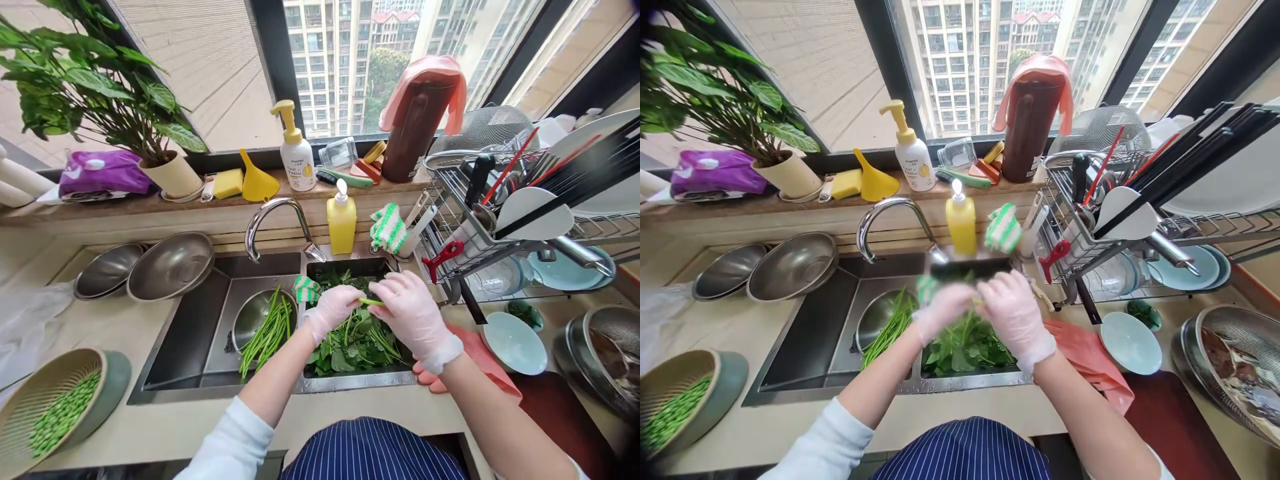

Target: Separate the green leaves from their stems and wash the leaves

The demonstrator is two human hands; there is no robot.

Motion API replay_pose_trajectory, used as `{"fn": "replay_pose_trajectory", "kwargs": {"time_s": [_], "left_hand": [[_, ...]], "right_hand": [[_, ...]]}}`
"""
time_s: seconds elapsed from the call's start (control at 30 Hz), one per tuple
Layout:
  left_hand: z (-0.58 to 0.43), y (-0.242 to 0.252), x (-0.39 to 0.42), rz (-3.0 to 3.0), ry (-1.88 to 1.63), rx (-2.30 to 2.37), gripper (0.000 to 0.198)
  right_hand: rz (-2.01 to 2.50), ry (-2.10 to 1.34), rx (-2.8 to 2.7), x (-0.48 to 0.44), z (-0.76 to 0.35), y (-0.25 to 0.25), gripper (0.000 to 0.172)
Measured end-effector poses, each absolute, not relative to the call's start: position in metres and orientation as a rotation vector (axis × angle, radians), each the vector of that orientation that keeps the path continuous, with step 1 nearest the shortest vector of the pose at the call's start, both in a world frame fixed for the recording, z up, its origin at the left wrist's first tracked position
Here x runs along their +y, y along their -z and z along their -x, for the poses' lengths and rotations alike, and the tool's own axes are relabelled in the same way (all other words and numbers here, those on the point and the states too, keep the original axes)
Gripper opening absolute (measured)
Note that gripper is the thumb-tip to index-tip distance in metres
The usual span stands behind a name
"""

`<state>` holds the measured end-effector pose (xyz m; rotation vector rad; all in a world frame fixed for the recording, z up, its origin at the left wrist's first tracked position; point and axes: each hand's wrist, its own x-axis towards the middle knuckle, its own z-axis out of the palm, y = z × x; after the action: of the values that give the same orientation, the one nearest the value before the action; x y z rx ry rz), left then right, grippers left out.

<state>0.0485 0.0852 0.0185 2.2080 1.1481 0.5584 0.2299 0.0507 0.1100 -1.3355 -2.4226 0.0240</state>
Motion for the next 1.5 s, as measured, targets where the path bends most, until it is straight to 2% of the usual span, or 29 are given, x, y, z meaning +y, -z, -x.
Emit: {"fn": "replay_pose_trajectory", "kwargs": {"time_s": [0.07,0.13,0.2,0.27,0.43,0.5,0.63,0.77,0.97,1.13,1.3,1.4,1.5], "left_hand": [[-0.038,-0.036,0.084,-1.938,-0.813,1.207,0.015],[-0.031,-0.057,0.080,-1.663,-1.010,1.270,0.013],[-0.029,-0.075,0.075,-1.484,-1.103,1.276,0.015],[-0.029,-0.084,0.069,-1.384,-1.137,1.247,0.017],[-0.028,-0.065,0.049,-1.228,-1.197,1.303,0.015],[-0.026,-0.049,0.042,-1.141,-1.196,1.341,0.015],[-0.021,-0.030,0.031,-1.001,-1.206,1.318,0.020],[-0.006,-0.039,0.029,-1.017,-1.226,1.238,0.021],[0.019,-0.056,0.031,-1.168,-1.155,1.113,0.017],[0.018,-0.049,0.033,-1.121,-1.120,1.185,0.022],[0.000,-0.031,0.027,-1.057,-1.004,1.255,0.021],[-0.008,-0.025,0.022,-1.035,-1.032,1.281,0.021],[-0.004,-0.026,0.022,-0.950,-1.099,1.328,0.024]], "right_hand": [[1.287,-0.046,-2.004,0.050,-0.234,-0.109,0.034],[1.296,-0.167,-1.673,0.050,-0.229,-0.099,0.036],[1.309,-0.372,-1.617,0.053,-0.215,-0.079,0.033],[1.263,-0.588,-1.832,0.056,-0.196,-0.056,0.028],[1.208,-0.673,-2.086,0.054,-0.160,-0.004,0.031],[1.210,-0.692,-2.063,0.051,-0.155,0.010,0.030],[1.321,-0.945,-1.802,0.051,-0.152,0.031,0.030],[1.378,-1.131,-1.521,0.059,-0.163,0.035,0.035],[1.114,-1.389,-1.978,0.059,-0.179,0.026,0.030],[1.098,-1.340,-2.121,0.052,-0.169,0.036,0.027],[1.273,-1.338,-1.894,0.051,-0.160,0.049,0.024],[1.421,-1.383,-1.607,0.057,-0.164,0.055,0.029],[1.388,-1.484,-1.484,0.062,-0.175,0.059,0.030]]}}
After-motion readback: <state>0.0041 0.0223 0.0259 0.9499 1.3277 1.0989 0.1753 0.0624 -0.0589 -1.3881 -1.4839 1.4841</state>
